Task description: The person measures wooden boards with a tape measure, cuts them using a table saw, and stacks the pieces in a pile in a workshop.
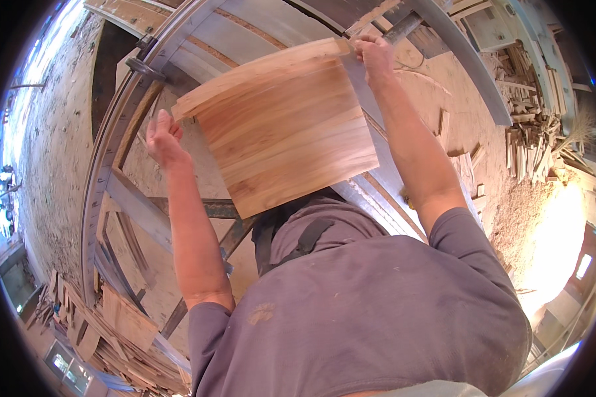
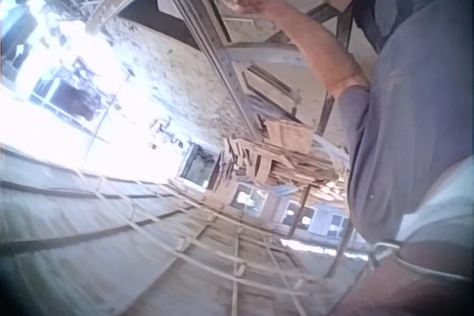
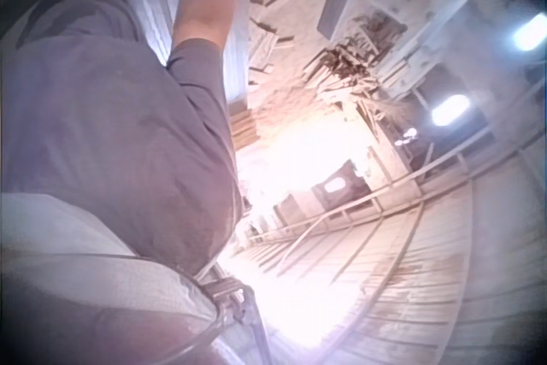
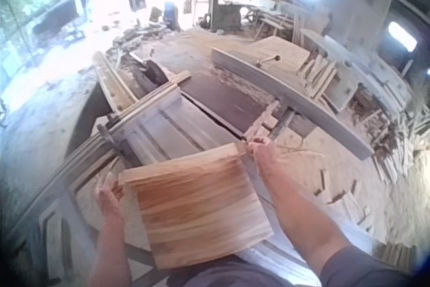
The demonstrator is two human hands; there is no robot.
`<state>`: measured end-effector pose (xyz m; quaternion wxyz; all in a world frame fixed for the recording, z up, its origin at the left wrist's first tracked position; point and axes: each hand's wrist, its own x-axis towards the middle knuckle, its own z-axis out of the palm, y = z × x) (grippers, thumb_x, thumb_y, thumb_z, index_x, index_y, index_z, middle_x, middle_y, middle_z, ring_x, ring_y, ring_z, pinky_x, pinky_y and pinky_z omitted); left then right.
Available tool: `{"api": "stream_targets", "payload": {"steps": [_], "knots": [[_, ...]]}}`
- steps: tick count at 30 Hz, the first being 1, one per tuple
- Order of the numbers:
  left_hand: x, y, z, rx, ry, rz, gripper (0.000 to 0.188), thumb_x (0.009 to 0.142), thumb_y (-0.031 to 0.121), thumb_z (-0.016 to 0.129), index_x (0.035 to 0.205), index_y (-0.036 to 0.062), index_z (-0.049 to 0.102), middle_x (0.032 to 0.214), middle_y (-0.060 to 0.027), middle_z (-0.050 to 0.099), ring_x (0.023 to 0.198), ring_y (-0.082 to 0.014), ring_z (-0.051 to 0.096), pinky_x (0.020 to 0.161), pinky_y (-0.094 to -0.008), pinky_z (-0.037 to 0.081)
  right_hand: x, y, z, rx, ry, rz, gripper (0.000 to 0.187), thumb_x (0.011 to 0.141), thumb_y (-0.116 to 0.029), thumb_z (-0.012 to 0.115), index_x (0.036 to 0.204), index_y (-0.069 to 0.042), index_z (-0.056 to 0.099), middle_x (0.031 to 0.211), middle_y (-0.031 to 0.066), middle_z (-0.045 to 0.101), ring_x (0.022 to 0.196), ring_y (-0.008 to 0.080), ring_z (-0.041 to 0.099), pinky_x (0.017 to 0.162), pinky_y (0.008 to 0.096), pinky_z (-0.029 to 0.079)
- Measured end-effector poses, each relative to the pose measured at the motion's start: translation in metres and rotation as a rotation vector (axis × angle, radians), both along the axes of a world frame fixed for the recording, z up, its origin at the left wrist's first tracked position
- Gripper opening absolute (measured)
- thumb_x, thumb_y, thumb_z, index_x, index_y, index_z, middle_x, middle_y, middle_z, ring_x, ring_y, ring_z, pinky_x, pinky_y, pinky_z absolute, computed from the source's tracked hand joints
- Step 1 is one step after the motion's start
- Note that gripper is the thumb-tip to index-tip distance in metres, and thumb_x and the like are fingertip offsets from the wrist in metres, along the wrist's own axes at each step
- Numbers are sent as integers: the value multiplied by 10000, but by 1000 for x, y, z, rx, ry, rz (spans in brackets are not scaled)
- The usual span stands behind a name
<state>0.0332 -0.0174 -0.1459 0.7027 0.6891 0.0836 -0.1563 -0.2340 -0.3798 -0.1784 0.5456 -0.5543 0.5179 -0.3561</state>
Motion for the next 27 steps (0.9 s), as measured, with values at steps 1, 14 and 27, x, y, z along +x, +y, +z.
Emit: {"api": "stream_targets", "payload": {"steps": [1,14,27], "knots": [[6,1,0,-55,160,-14,550,902,348,784,1270,-15,598,1045,-127,663,937,-247,661,885,-376,522,-3,0,-2,100,-35,8,247,858,-19,662,1104,-19,674,954,76,715,810,148,654,719,267,511],[-11,-20,-13,-3,102,-119,902,862,174,836,1516,-146,302,996,-97,687,826,-156,671,729,-286,536,3,31,14,287,-141,145,427,843,-153,805,1188,47,655,875,35,718,721,104,654,633,246,491],[-15,-15,-24,-58,29,-146,991,903,210,813,1557,-159,166,1154,-161,682,951,-208,701,825,-318,565,3,28,12,263,-184,71,248,852,-147,794,1018,5,688,834,38,693,708,110,642,608,252,478]]}}
